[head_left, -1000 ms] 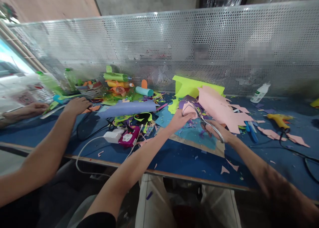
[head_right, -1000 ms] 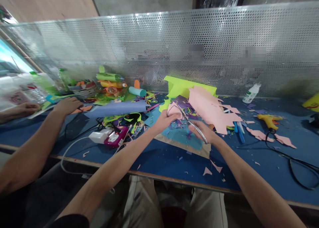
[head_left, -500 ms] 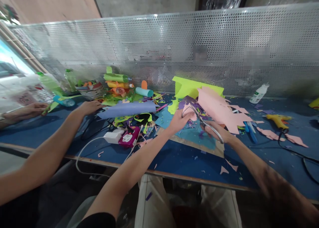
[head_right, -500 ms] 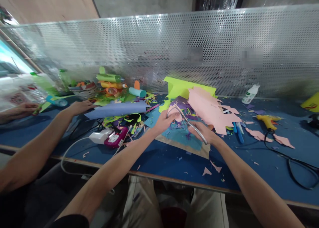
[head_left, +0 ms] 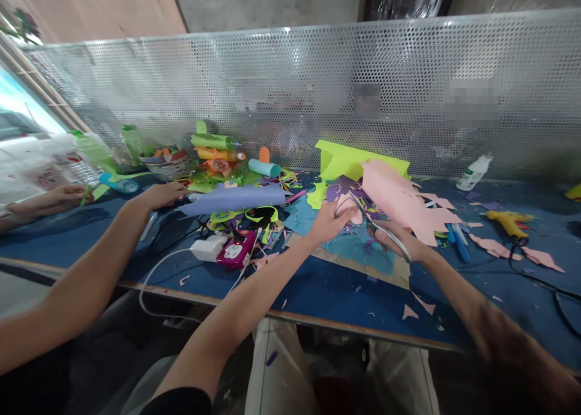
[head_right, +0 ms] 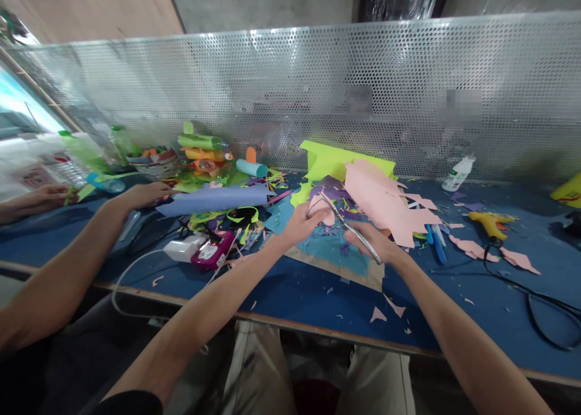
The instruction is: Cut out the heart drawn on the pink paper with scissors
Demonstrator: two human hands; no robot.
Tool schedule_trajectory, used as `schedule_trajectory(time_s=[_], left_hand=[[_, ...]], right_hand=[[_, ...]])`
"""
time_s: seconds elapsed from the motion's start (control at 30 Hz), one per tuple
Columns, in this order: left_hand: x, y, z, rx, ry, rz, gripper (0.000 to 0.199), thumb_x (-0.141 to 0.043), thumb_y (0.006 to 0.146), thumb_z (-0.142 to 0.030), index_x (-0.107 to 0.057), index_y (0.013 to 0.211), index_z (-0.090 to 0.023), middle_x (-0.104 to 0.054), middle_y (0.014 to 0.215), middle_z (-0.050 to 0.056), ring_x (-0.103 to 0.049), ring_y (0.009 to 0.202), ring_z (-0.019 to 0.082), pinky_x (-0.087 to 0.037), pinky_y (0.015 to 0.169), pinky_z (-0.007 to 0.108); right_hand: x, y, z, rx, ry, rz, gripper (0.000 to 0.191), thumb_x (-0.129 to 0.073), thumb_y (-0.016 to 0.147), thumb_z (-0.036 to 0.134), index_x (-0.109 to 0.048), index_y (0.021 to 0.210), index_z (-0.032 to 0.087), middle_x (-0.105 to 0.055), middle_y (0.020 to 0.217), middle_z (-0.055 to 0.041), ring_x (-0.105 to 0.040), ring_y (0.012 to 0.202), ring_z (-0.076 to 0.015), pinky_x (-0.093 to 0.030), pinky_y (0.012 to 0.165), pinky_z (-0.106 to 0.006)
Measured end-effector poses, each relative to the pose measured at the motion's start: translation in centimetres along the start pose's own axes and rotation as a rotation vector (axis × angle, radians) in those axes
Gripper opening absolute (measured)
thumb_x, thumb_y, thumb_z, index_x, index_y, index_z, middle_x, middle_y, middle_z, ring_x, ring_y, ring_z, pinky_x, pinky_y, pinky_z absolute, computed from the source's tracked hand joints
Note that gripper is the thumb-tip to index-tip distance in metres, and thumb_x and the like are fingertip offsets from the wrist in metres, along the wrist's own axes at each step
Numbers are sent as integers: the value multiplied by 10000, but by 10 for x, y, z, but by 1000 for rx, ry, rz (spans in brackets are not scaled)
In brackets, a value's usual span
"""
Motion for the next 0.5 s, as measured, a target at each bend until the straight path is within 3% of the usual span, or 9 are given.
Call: schedule_trajectory(time_s=[0.27,0.5], left_hand=[[-2,-2,-2,0,-79,30,463,-566,940,-495,-407,629,-192,-400,577,-33,-357,549,90,-293,554,263],[-8,-1,-1,-2,-103,115,476,-577,928,-479,-420,589,-184,-398,540,-26,-346,536,92,-267,537,268]], right_hand=[[-2,-2,-2,-73,42,-33,641,-372,845,827,-461,655,221,-457,514,26,-497,389,-139,-385,390,-275],[-6,0,-7,-12,91,-26,582,-396,877,783,-495,759,222,-497,642,8,-494,511,-148,-437,494,-301]])
Point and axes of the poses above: each hand's wrist, its own y-axis towards the middle knuckle, its own x-axis out of the back of the hand, z = x × y, the point moved 2 cm from there along y, towards the middle knuckle
